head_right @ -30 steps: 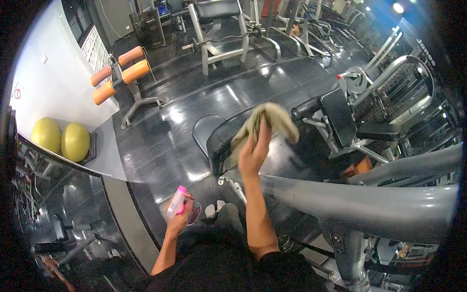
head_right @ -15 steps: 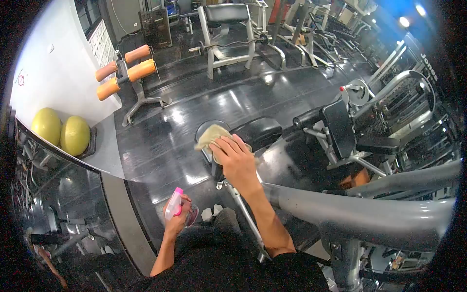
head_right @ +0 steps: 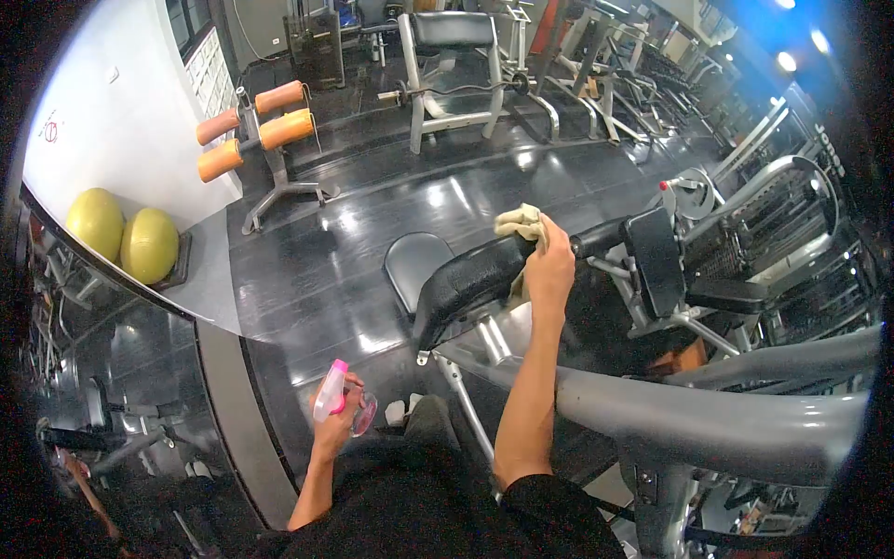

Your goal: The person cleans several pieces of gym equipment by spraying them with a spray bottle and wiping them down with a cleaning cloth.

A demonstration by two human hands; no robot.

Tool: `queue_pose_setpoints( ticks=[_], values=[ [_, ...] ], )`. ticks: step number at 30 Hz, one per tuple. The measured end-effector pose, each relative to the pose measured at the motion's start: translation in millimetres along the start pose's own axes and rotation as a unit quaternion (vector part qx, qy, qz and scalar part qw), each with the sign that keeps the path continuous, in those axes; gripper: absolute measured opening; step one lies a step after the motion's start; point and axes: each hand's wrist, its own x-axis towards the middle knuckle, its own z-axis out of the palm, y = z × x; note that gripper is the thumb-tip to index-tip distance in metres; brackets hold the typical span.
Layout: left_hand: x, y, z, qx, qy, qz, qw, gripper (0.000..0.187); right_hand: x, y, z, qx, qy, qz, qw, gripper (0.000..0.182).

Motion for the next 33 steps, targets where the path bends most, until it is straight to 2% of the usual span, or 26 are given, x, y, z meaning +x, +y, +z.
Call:
queue_pose_setpoints(
  ticks=[1, 4, 8, 9, 10, 12, 13, 14, 16, 17, 18, 20, 21, 22, 24, 27, 28, 31, 32, 33],
  values=[
    [0.2, 0.6, -0.2, 0.007, 0.003, 0.007, 1.000, 0.011, -2.6, -0.7, 1.2, 0.000, -0.001, -0.003, 1.000, 0.044],
    [0.4, 5.1, 4.0, -0.019, -0.003, -0.032, 0.999, 0.010, -30.1, -21.9, -4.4, 0.023, -0.028, -0.125, 0.992, 0.049],
    [6.2, 4.0, 11.3, -0.020, -0.027, -0.033, 0.999, 0.010, -60.4, -41.5, -6.0, -0.043, -0.092, -0.308, 0.946, 0.047],
    [8.3, 4.7, 14.3, -0.022, -0.026, -0.026, 0.999, 0.010, -63.8, -40.9, -2.8, -0.025, -0.091, -0.319, 0.943, 0.049],
    [10.7, 5.4, 16.9, -0.025, -0.023, -0.019, 0.999, 0.009, -61.3, -39.9, -4.1, -0.027, -0.091, -0.319, 0.943, 0.049],
    [15.5, 9.0, 20.7, -0.030, -0.031, -0.025, 0.999, 0.009, -56.7, -36.9, -7.5, -0.045, -0.084, -0.266, 0.959, 0.050],
    [16.3, 9.8, 22.1, -0.035, -0.037, -0.032, 0.998, 0.010, -54.1, -34.7, -6.5, -0.025, -0.049, -0.216, 0.975, 0.050],
    [17.1, 9.6, 23.1, -0.036, -0.037, -0.035, 0.998, 0.010, -49.1, -32.4, -6.5, -0.027, -0.052, -0.215, 0.975, 0.050],
    [19.6, 9.3, 24.0, 0.000, -0.042, -0.007, 0.999, 0.010, -34.1, -25.9, -7.1, -0.013, 0.005, -0.063, 0.998, 0.049],
    [19.7, 9.6, 25.2, 0.000, -0.039, -0.008, 0.999, 0.010, -28.4, -16.8, -3.4, -0.002, 0.016, -0.025, 1.000, 0.050],
    [19.0, 10.0, 26.3, -0.006, -0.034, 0.002, 0.999, 0.011, -29.1, -18.8, -3.4, -0.002, 0.014, -0.026, 1.000, 0.050],
    [19.2, 11.4, 26.1, -0.009, -0.027, 0.011, 1.000, 0.011, -34.2, -28.5, -1.5, -0.062, -0.013, -0.102, 0.993, 0.052],
    [18.7, 11.7, 25.6, -0.015, -0.031, -0.008, 0.999, 0.011, -39.5, -31.7, 0.7, -0.069, -0.025, -0.157, 0.985, 0.052],
    [18.7, 12.0, 25.8, -0.022, -0.037, -0.028, 0.999, 0.011, -47.5, -43.0, -2.9, -0.086, -0.049, -0.169, 0.981, 0.050],
    [20.4, 12.0, 27.9, -0.016, -0.040, -0.025, 0.999, 0.012, -55.3, -40.4, -4.6, -0.054, -0.080, -0.243, 0.965, 0.049],
    [24.8, 15.1, 31.5, -0.016, -0.045, -0.024, 0.999, 0.012, -57.3, -30.6, -15.5, 0.020, -0.118, -0.278, 0.953, 0.047],
    [26.8, 16.1, 33.1, -0.022, -0.050, -0.027, 0.998, 0.012, -56.8, -29.6, -15.6, 0.019, -0.119, -0.275, 0.954, 0.047],
    [32.6, 16.0, 36.2, -0.015, -0.054, -0.030, 0.998, 0.012, -53.2, -29.7, -14.6, -0.010, -0.030, -0.114, 0.993, 0.050],
    [34.6, 17.8, 37.2, -0.012, -0.055, -0.031, 0.998, 0.012, -50.3, -30.5, -11.9, -0.009, -0.030, -0.111, 0.993, 0.050],
    [36.6, 20.6, 38.4, -0.011, -0.050, -0.026, 0.998, 0.012, -46.7, -31.8, -8.2, -0.011, -0.013, -0.063, 0.998, 0.052]
  ],
)
